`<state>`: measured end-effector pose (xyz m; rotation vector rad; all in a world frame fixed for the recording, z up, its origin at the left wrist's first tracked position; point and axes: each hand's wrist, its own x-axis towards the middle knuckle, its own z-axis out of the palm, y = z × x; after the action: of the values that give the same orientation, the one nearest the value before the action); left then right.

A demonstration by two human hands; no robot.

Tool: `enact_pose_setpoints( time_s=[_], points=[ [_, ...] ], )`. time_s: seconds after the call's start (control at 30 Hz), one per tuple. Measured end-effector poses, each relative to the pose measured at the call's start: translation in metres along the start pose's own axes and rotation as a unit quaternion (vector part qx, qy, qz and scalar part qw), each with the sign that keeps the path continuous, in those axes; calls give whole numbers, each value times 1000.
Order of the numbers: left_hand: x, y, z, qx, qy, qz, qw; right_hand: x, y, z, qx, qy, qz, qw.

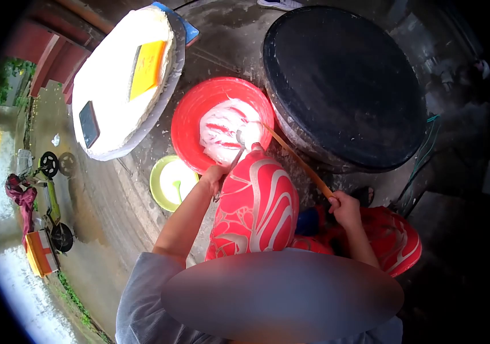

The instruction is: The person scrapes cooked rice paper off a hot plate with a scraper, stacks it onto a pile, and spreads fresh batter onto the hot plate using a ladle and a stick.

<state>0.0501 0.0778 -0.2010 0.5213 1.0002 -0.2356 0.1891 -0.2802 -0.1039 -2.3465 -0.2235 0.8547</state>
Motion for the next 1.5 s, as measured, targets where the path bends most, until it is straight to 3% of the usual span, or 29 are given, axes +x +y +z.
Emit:
enact_pose_setpoints(
  time_s=[0.03,0.1,0.13,0.33,0.63,0.7,0.8,0.97,1.03,1.1,1.17,1.27,1.33,1.4,1.5],
  points=[
    [0,2,-7,-1,-2,0,1000,0,1,1,-2,2,0,1000],
    [-8,7,-13,-176,-237,-116,948,3,5,2,0,-6,13,1000],
    [-21,8,-1,-132,-119,-67,982,2,4,2,-1,-4,11,1000],
    [-70,25,-33,-88,-120,-10,989,-1,-1,2,-2,-1,26,1000],
    [-192,66,2,58,-102,166,979,-5,15,2,10,25,-83,996],
    [-193,66,4,51,-130,185,973,-4,20,4,78,39,-97,991],
    [-172,57,12,20,-105,169,980,-9,14,0,166,23,-56,984],
    [-48,15,-25,-126,-104,30,986,-19,7,1,187,31,-94,977],
    [-25,6,-31,-62,-69,49,994,-21,8,1,204,28,-104,973],
    [-22,-3,-37,-27,67,53,996,-23,10,1,211,27,-137,968],
    [-54,3,-44,-42,60,21,997,-25,9,0,229,30,-119,966],
    [-101,14,-47,44,35,53,997,-23,9,3,289,19,-93,953],
    [-138,25,-31,67,34,80,994,-19,5,1,331,7,-92,939],
    [-174,37,-7,72,39,132,988,-18,-6,-5,407,-44,-30,912],
    [-214,54,18,98,19,186,977,-18,-22,-14,415,-51,-12,908]
  ],
)
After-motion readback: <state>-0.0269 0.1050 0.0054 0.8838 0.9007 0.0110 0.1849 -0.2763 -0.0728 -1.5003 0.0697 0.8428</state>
